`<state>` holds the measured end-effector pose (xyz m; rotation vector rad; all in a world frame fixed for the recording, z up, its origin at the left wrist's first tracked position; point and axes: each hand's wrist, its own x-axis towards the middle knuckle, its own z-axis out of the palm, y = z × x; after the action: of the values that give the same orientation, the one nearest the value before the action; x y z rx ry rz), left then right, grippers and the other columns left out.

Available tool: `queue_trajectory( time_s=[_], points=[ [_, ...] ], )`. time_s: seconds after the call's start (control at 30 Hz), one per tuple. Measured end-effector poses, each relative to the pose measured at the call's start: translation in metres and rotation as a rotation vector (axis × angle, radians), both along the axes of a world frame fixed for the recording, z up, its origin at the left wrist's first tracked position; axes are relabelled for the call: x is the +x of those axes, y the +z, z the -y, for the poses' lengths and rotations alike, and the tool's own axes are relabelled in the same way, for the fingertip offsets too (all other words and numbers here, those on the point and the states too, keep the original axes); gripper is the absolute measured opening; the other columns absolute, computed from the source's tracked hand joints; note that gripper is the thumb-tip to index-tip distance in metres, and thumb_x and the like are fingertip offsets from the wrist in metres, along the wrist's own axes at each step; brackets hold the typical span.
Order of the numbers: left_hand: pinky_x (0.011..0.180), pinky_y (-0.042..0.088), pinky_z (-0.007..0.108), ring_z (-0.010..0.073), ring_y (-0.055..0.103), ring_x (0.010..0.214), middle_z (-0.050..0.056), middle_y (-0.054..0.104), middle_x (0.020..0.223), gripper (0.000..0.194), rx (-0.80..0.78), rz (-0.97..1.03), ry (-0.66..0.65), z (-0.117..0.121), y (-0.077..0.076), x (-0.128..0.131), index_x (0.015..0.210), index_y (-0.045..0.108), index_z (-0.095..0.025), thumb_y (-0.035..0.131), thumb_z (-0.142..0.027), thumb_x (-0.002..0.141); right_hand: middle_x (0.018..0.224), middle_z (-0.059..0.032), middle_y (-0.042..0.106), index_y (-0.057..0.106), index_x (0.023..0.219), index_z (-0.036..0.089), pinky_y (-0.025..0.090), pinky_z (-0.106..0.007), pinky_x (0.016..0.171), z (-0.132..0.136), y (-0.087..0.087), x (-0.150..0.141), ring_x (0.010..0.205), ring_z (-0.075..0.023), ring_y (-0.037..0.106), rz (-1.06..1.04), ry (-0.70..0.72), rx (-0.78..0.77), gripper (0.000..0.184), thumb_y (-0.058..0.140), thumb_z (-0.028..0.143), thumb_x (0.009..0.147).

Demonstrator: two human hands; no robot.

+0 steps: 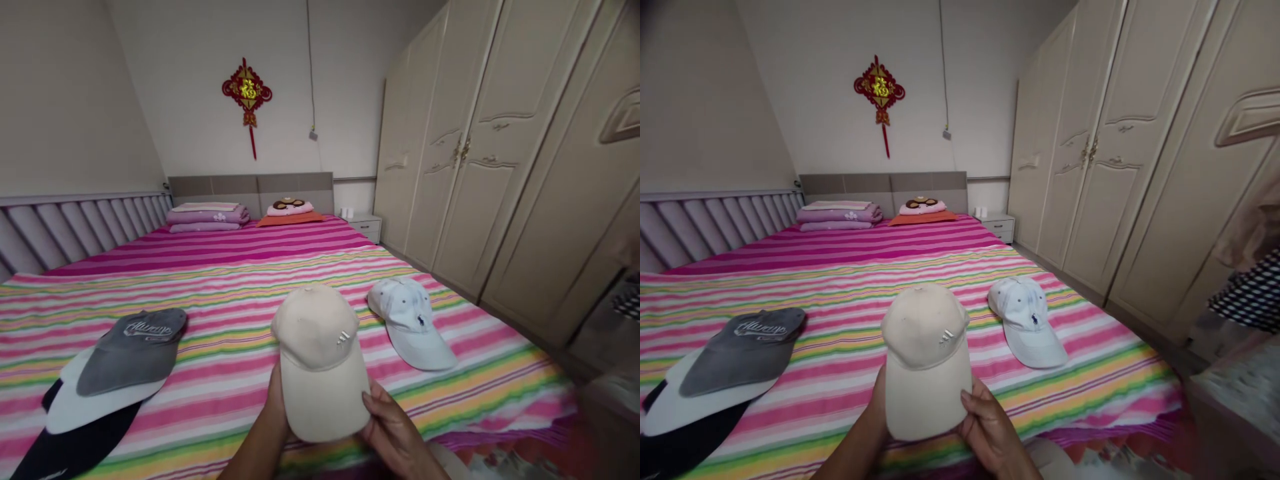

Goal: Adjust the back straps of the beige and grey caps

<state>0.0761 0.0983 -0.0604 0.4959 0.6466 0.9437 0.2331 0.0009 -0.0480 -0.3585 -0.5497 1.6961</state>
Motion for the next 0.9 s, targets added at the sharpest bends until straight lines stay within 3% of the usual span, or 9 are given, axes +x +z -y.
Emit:
queue_trajectory(
  time_s=[0.1, 0.2, 0.27, 0.37, 0.6, 0.73, 0.9],
  points=[
    [0.080, 0.045, 0.041, 0.0261, 0.061, 0.087, 0.006, 0.068, 0.075, 0.026, -0.082, 0.140, 0.018, -0.014, 0.014, 0.009, 0.084, 0.062, -0.015, 0.047, -0.035, 0.076, 0.102, -0.0094, 0.066, 0.050, 0.117, 0.018, 0.047, -0.034, 0.078, -0.019, -0.002, 0.021, 0.091, -0.0215, 0.062, 0.030, -0.034, 0.032, 0.052, 0.066, 0.012, 0.068],
    [0.082, 0.045, 0.037, 0.0205, 0.064, 0.075, 0.004, 0.069, 0.071, 0.023, -0.051, 0.157, -0.008, -0.030, 0.026, 0.023, 0.094, 0.059, -0.014, 0.050, -0.021, 0.074, 0.098, -0.0073, 0.068, 0.055, 0.110, 0.018, 0.050, -0.029, 0.070, -0.041, -0.008, 0.041, 0.083, -0.0182, 0.064, 0.054, -0.095, 0.014, 0.042, 0.064, 0.011, 0.070],
    [0.081, 0.046, 0.034, 0.0168, 0.064, 0.066, 0.002, 0.069, 0.069, 0.032, 0.013, 0.115, 0.006, -0.041, 0.029, 0.036, 0.104, 0.054, -0.015, 0.052, -0.012, 0.072, 0.090, -0.0052, 0.070, 0.059, 0.103, 0.017, 0.050, -0.024, 0.062, -0.054, -0.013, 0.052, 0.073, -0.0149, 0.065, 0.069, -0.135, -0.018, 0.033, 0.063, 0.010, 0.070],
    [0.078, 0.047, 0.034, 0.0154, 0.064, 0.062, 0.001, 0.069, 0.070, 0.046, 0.071, 0.040, 0.015, -0.057, 0.024, 0.052, 0.115, 0.048, -0.017, 0.052, -0.005, 0.071, 0.088, -0.0057, 0.070, 0.060, 0.098, 0.015, 0.051, -0.024, 0.063, -0.070, -0.019, 0.067, 0.072, -0.0145, 0.065, 0.088, -0.164, -0.038, 0.030, 0.064, 0.010, 0.069],
    [0.077, 0.047, 0.034, 0.0169, 0.064, 0.070, 0.004, 0.069, 0.078, 0.047, 0.052, -0.064, 0.013, -0.078, 0.003, 0.070, 0.112, 0.050, -0.018, 0.056, -0.005, 0.068, 0.084, -0.0043, 0.071, 0.059, 0.096, 0.015, 0.051, -0.027, 0.069, -0.088, -0.026, 0.085, 0.074, -0.0152, 0.065, 0.160, -0.237, -0.132, 0.031, 0.066, 0.011, 0.066],
    [0.068, 0.049, 0.030, 0.0150, 0.062, 0.063, 0.004, 0.067, 0.075, 0.042, 0.018, -0.207, 0.042, -0.075, -0.002, 0.075, 0.107, 0.052, -0.017, 0.059, -0.008, 0.066, 0.070, -0.0025, 0.070, 0.060, 0.084, 0.014, 0.050, -0.024, 0.064, -0.085, -0.031, 0.090, 0.066, -0.0141, 0.065, 0.232, -0.273, -0.238, 0.022, 0.068, 0.011, 0.063],
    [0.058, 0.048, 0.029, 0.0125, 0.058, 0.054, 0.000, 0.065, 0.072, 0.046, -0.021, -0.429, 0.077, -0.059, -0.002, 0.077, 0.114, 0.045, -0.024, 0.057, -0.014, 0.071, 0.057, -0.0001, 0.065, 0.058, 0.069, 0.015, 0.050, -0.023, 0.057, -0.069, -0.034, 0.092, 0.055, -0.0129, 0.061, 0.360, -0.323, -0.354, 0.014, 0.069, 0.019, 0.062]
  ],
)
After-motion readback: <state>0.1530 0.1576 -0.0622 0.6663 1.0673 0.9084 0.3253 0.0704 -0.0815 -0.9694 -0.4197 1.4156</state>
